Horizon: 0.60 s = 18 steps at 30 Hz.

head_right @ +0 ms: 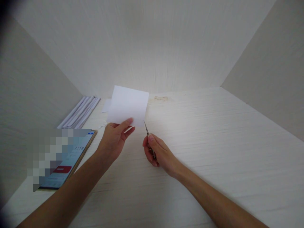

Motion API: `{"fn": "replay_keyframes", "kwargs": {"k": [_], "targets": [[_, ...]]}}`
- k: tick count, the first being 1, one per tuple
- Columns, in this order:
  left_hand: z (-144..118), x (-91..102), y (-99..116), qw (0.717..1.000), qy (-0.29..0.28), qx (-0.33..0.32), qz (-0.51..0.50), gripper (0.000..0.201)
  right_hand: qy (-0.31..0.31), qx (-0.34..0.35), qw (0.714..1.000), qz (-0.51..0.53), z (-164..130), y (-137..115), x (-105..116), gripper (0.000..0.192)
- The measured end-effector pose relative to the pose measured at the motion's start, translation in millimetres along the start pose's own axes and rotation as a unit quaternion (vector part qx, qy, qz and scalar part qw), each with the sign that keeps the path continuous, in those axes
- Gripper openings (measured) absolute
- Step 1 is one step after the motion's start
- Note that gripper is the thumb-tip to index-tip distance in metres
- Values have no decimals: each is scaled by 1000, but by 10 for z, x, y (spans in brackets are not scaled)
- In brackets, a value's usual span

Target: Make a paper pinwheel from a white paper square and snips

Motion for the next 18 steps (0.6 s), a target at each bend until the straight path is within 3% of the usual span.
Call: {"fn": "replay_keyframes", "kwargs": {"k": [18], "targets": [[-37, -32, -12, 1000, -14, 14, -10, 19, 0, -11, 1000, -5, -12, -38, -29, 34]]}}
Point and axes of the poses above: each hand's wrist, its own z-axis towards the middle knuckle, its own x-axis out of the back of the hand, y = z × x, the point moved 1 cm from there along z, towards the middle knuckle, and after that the axes turned 14 degrees about -x, right-handed, at the moved point
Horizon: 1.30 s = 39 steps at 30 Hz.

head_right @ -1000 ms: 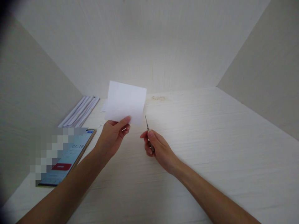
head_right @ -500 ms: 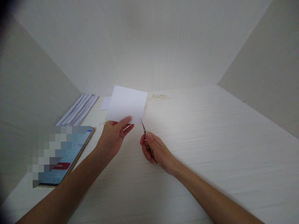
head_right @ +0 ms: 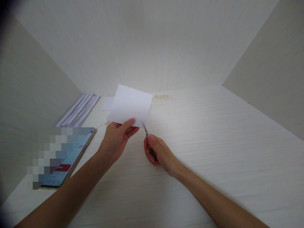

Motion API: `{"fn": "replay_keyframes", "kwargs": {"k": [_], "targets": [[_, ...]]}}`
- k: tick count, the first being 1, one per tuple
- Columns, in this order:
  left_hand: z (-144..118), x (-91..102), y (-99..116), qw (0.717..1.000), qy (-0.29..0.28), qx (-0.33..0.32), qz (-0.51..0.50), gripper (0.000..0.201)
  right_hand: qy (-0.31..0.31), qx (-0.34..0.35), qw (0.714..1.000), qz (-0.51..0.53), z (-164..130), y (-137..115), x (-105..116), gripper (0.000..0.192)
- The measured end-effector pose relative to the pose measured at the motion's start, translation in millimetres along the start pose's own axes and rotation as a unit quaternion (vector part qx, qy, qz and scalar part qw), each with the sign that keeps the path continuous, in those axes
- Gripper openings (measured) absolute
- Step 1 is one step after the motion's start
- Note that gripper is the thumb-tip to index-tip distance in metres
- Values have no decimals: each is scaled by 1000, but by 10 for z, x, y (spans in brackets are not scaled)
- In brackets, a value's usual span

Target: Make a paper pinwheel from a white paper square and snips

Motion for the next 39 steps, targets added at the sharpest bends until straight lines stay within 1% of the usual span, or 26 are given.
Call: {"fn": "replay_keyframes", "kwargs": {"k": [11, 17, 27, 39], "targets": [[1, -14, -4, 1000, 5, 0, -11, 18, 10, 3, 1000, 0, -6, 5, 18, 34], [-4, -19, -4, 1000, 10, 5, -21, 21, 13, 14, 1000, -12, -3, 8, 16, 35], [-3, -10, -6, 1000, 4, 0, -31, 25, 12, 11, 1000, -6, -12, 15, 23, 34], [1, -11, -13, 1000, 7, -2, -26, 22, 21, 8, 1000, -10, -4, 6, 16, 34]]}}
Point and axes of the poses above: each hand's wrist, its own z-axis towards the middle knuckle, its own x-axis out of the back of the hand, y = z × x, the point moved 1 cm from there along z, towards the middle knuckle, and after that the axes turned 14 degrees about -x, right-handed, at the moved point
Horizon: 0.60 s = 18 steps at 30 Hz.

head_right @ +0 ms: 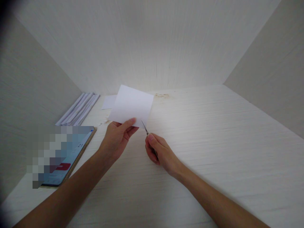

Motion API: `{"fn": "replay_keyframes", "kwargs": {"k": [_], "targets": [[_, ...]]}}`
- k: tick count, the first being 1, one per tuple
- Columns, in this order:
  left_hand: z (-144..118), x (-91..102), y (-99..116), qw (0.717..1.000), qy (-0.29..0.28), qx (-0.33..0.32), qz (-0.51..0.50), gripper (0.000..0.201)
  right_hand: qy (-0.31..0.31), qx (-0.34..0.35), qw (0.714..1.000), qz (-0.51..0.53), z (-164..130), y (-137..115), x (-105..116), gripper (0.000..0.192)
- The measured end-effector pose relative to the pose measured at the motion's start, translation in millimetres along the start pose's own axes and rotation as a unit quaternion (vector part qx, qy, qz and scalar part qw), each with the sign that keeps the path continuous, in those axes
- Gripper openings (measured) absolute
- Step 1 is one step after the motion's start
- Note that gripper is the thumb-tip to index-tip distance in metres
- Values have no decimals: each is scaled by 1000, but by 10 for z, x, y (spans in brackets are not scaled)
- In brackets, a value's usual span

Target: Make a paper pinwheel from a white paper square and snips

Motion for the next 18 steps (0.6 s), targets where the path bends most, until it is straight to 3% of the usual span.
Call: {"fn": "replay_keyframes", "kwargs": {"k": [18], "targets": [[-3, 16, -15, 1000, -5, -8, 10, 25, 12, 9, 1000, -24, 8, 20, 15, 36]]}}
Point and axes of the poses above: each hand's wrist, its own z-axis towards the middle knuckle, its own x-axis out of the back of the hand, y = z × x, the point moved 1 cm from there along z, towards the middle knuckle, and after that the axes turned 14 degrees about -x, right-handed, at the moved point
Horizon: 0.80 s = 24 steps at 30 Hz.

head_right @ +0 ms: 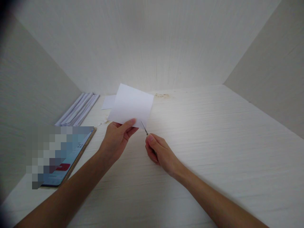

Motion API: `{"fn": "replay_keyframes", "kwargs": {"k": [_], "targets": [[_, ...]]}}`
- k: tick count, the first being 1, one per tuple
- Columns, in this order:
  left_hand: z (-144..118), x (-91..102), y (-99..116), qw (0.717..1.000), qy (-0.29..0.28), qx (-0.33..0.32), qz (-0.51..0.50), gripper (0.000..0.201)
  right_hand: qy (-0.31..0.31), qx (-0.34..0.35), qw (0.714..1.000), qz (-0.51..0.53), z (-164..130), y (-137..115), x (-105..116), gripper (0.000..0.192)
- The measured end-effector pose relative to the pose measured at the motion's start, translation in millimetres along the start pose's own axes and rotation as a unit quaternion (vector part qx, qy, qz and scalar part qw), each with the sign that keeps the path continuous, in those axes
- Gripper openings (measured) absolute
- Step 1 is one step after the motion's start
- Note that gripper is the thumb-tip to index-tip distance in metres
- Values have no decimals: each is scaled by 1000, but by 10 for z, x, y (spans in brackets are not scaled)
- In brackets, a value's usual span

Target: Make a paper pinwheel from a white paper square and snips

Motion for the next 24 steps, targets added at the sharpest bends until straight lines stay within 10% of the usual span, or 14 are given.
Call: {"fn": "replay_keyframes", "kwargs": {"k": [24], "targets": [[-2, 2, -7, 1000, 0, 11, -3, 17, 7, 1, 1000, -1, -9, 7, -12, 38]]}}
Point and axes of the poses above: each hand's wrist, its own z-axis towards the middle knuckle, its own x-axis out of the back of the hand, y = z × x, the point moved 1 cm from there along z, towards the middle knuckle, and after that the axes turned 14 degrees about -x, right-handed, at the moved point
